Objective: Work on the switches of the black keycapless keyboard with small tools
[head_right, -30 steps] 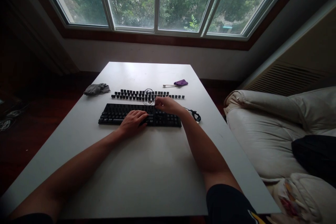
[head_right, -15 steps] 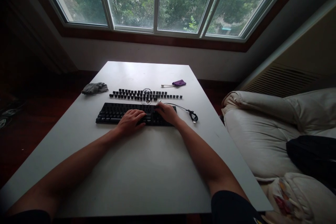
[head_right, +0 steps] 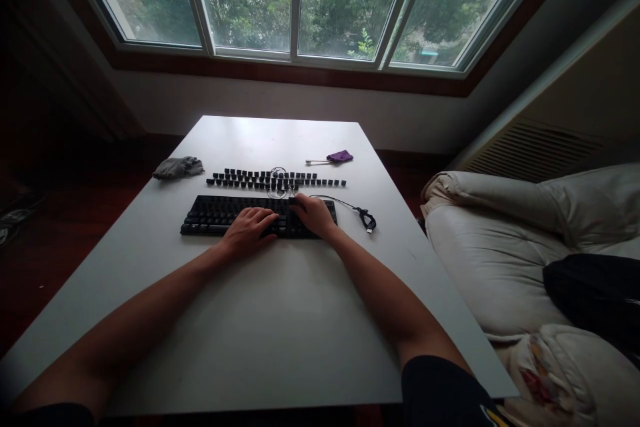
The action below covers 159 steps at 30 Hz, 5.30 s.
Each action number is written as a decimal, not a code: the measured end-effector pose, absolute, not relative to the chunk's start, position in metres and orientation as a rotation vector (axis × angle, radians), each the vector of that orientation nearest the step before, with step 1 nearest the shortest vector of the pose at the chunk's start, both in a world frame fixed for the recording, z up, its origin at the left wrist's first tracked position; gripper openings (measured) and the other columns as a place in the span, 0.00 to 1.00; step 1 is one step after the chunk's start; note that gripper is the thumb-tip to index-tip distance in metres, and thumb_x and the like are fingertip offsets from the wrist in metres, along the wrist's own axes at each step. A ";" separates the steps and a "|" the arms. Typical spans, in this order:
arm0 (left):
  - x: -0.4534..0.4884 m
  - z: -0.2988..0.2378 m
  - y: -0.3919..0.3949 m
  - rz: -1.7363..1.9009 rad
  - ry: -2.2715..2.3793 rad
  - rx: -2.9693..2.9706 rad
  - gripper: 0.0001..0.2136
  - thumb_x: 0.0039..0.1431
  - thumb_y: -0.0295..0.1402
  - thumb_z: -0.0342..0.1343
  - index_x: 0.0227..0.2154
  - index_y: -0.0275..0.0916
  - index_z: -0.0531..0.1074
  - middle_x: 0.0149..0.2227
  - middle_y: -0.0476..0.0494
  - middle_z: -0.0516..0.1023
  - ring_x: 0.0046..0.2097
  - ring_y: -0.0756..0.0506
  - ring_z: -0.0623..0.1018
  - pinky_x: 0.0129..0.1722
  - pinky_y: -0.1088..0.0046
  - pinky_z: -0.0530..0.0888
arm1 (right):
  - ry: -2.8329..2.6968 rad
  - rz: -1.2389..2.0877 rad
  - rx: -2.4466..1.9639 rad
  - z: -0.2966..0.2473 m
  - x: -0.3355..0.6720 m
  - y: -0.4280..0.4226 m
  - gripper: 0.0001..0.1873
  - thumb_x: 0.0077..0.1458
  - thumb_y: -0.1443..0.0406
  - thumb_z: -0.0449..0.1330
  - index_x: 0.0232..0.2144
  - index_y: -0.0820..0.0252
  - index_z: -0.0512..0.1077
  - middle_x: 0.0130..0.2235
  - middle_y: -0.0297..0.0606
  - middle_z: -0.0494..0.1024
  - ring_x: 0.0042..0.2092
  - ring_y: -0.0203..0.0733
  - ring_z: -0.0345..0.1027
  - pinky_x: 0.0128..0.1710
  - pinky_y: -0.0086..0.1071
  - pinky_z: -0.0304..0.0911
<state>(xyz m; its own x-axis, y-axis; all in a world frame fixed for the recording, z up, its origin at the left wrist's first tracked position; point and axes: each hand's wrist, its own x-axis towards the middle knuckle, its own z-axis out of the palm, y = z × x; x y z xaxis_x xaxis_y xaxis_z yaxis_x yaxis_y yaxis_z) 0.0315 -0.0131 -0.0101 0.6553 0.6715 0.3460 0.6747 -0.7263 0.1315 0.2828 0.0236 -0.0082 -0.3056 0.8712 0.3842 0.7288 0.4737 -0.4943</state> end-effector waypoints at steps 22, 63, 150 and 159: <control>0.029 -0.009 -0.012 -0.664 -1.188 -2.880 0.22 0.61 0.41 0.57 0.57 0.44 0.68 0.55 0.38 0.72 0.56 0.36 0.70 0.57 0.54 0.65 | -1.727 0.645 -1.183 -0.006 0.276 0.017 0.14 0.61 0.53 0.56 0.33 0.56 0.68 0.30 0.35 0.77 0.31 0.41 0.69 0.35 0.33 0.63; 0.033 -0.003 -0.016 -1.294 -1.587 -2.844 0.09 0.65 0.39 0.55 0.44 0.43 0.75 0.41 0.46 0.79 0.42 0.45 0.78 0.46 0.65 0.73 | -1.854 0.867 -1.047 0.011 0.253 -0.013 0.11 0.58 0.56 0.61 0.35 0.57 0.75 0.31 0.35 0.79 0.31 0.41 0.72 0.32 0.33 0.66; 0.038 -0.014 -0.019 -1.234 -1.334 -2.913 0.06 0.63 0.31 0.54 0.39 0.43 0.75 0.39 0.44 0.78 0.42 0.43 0.77 0.45 0.65 0.71 | -2.518 0.888 -1.210 0.037 0.283 0.000 0.11 0.50 0.63 0.65 0.38 0.55 0.77 0.29 0.32 0.77 0.28 0.36 0.63 0.28 0.29 0.50; 0.035 -0.016 -0.015 -1.183 -1.416 -2.755 0.06 0.63 0.31 0.53 0.38 0.42 0.75 0.37 0.45 0.79 0.41 0.43 0.75 0.44 0.63 0.68 | -2.518 0.838 -1.096 0.032 0.279 -0.004 0.10 0.49 0.65 0.65 0.37 0.54 0.78 0.29 0.33 0.76 0.29 0.38 0.63 0.30 0.29 0.51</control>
